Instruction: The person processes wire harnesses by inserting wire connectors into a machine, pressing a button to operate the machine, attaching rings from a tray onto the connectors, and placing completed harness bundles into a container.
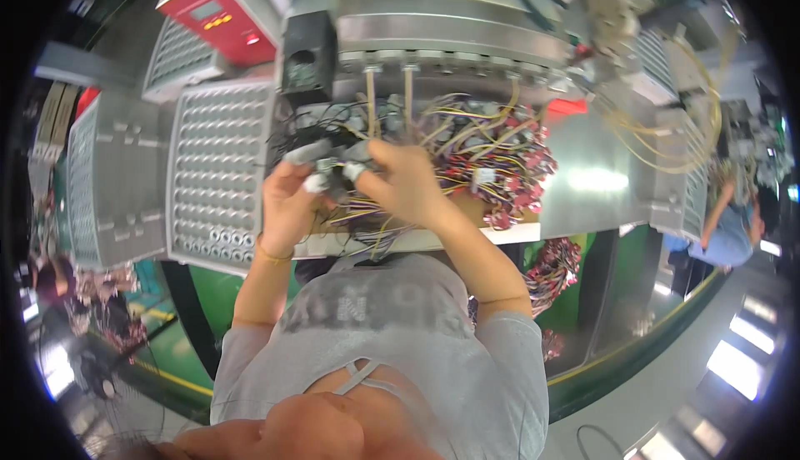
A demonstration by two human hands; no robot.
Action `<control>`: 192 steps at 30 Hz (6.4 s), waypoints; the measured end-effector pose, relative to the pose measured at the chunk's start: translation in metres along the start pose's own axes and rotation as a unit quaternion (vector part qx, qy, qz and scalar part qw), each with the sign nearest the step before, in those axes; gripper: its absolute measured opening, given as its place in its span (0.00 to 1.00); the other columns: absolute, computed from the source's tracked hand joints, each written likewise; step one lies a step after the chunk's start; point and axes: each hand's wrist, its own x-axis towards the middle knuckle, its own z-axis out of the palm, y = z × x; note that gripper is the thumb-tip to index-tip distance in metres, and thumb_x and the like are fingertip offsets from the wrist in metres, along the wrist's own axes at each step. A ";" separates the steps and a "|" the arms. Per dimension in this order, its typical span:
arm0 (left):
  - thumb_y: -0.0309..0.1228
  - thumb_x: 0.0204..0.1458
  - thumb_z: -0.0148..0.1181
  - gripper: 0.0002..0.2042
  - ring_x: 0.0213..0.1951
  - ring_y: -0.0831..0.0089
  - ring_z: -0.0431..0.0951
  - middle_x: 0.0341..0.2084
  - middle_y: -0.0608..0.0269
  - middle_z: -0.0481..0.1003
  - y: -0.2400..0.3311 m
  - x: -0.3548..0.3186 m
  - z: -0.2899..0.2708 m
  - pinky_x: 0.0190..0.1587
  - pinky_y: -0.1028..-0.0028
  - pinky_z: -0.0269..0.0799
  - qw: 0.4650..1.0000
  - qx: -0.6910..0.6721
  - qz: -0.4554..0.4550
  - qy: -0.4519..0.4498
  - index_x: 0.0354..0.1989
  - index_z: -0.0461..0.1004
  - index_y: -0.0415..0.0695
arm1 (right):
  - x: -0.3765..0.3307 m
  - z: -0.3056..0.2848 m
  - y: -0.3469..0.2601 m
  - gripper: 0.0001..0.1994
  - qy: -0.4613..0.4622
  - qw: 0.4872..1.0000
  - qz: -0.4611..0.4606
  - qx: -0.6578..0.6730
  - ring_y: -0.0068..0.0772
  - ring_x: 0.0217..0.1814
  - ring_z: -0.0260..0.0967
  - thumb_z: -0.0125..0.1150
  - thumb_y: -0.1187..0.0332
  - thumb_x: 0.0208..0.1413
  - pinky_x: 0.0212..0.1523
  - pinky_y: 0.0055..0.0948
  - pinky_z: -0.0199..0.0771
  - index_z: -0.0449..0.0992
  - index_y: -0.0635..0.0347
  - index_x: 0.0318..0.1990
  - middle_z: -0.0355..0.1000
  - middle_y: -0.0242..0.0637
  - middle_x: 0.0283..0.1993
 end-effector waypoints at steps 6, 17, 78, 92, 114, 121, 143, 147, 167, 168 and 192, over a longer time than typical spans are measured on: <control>0.17 0.46 0.54 0.18 0.34 0.81 0.73 0.40 0.63 0.72 0.004 0.003 0.008 0.30 0.82 0.72 1.000 0.021 0.004 -0.019 0.49 0.66 0.39 | 0.006 0.007 -0.003 0.02 0.025 0.996 0.025 0.076 0.09 0.19 0.53 0.58 0.76 0.44 0.17 0.14 0.52 0.72 0.64 0.26 0.63 0.22 0.17; 0.17 0.45 0.55 0.15 0.38 0.81 0.72 0.39 0.64 0.73 0.006 0.006 0.018 0.35 0.82 0.70 0.968 0.182 0.165 -0.040 0.43 0.71 0.38 | 0.005 -0.002 -0.010 0.06 0.008 0.997 -0.071 -0.027 0.10 0.17 0.51 0.57 0.76 0.40 0.16 0.17 0.51 0.66 0.63 0.19 0.59 0.23 0.14; 0.25 0.43 0.56 0.14 0.37 0.58 0.73 0.35 0.54 0.73 0.031 -0.065 -0.163 0.40 0.68 0.68 0.698 0.597 0.201 0.341 0.41 0.72 0.42 | 0.007 0.027 -0.024 0.11 -0.093 0.982 -0.154 -0.051 0.29 0.26 0.65 0.55 0.81 0.43 0.26 0.22 0.63 0.73 0.67 0.37 0.68 0.38 0.28; 0.22 0.47 0.52 0.15 0.33 0.73 0.76 0.35 0.61 0.74 0.035 -0.068 -0.116 0.30 0.76 0.72 0.920 0.185 0.093 0.333 0.45 0.70 0.39 | 0.007 0.042 -0.008 0.07 -0.041 0.983 0.068 0.168 0.07 0.22 0.54 0.54 0.77 0.48 0.20 0.12 0.51 0.73 0.65 0.36 0.64 0.20 0.22; 0.16 0.47 0.53 0.14 0.38 0.81 0.71 0.39 0.64 0.72 0.012 -0.006 0.004 0.37 0.82 0.70 0.986 0.109 0.122 -0.033 0.44 0.70 0.37 | 0.011 0.011 -0.020 0.04 -0.042 0.998 -0.024 -0.043 0.11 0.17 0.49 0.55 0.75 0.37 0.16 0.19 0.50 0.66 0.64 0.19 0.57 0.24 0.13; 0.21 0.49 0.53 0.11 0.24 0.87 0.70 0.29 0.66 0.75 0.010 0.003 0.019 0.23 0.88 0.65 0.999 0.023 -0.029 0.020 0.41 0.72 0.37 | 0.002 0.011 -0.013 0.05 0.060 0.994 -0.071 -0.051 0.16 0.12 0.48 0.55 0.76 0.36 0.14 0.20 0.49 0.64 0.64 0.18 0.55 0.30 0.11; 0.24 0.52 0.49 0.11 0.24 0.73 0.74 0.32 0.59 0.74 -0.001 0.012 0.039 0.21 0.80 0.69 0.989 -0.109 -0.087 -0.058 0.44 0.69 0.37 | -0.009 -0.015 -0.017 0.09 -0.046 0.973 0.145 0.176 0.14 0.23 0.65 0.55 0.72 0.49 0.21 0.13 0.59 0.71 0.66 0.37 0.71 0.30 0.26; 0.23 0.51 0.49 0.17 0.30 0.72 0.74 0.38 0.60 0.71 -0.024 0.005 0.057 0.25 0.76 0.72 0.997 -0.041 -0.037 -0.047 0.51 0.61 0.39 | -0.011 -0.035 0.011 0.11 0.092 0.979 0.152 0.103 0.16 0.21 0.63 0.55 0.69 0.49 0.21 0.18 0.63 0.71 0.66 0.39 0.70 0.30 0.26; 0.22 0.33 0.56 0.12 0.23 0.63 0.70 0.19 0.61 0.69 -0.075 -0.010 0.035 0.26 0.73 0.67 0.709 0.619 0.274 -0.197 0.31 0.73 0.39 | 0.045 -0.072 0.073 0.10 0.446 0.825 0.139 0.319 0.34 0.19 0.68 0.49 0.72 0.50 0.19 0.30 0.72 0.66 0.75 0.32 0.69 0.46 0.26; 0.22 0.33 0.56 0.12 0.23 0.63 0.70 0.19 0.61 0.69 -0.070 -0.010 0.035 0.26 0.73 0.67 0.710 0.618 0.273 -0.198 0.31 0.73 0.39 | 0.043 -0.071 0.074 0.10 0.421 0.842 0.098 0.323 0.34 0.21 0.69 0.48 0.71 0.50 0.20 0.30 0.73 0.66 0.75 0.31 0.69 0.46 0.26; 0.21 0.33 0.61 0.20 0.32 0.58 0.73 0.31 0.54 0.73 0.028 -0.039 -0.076 0.35 0.68 0.67 0.695 0.641 0.303 0.116 0.41 0.72 0.41 | 0.000 0.033 -0.003 0.07 -0.083 0.994 -0.075 -0.009 0.18 0.24 0.62 0.55 0.80 0.44 0.23 0.18 0.62 0.71 0.68 0.33 0.66 0.34 0.25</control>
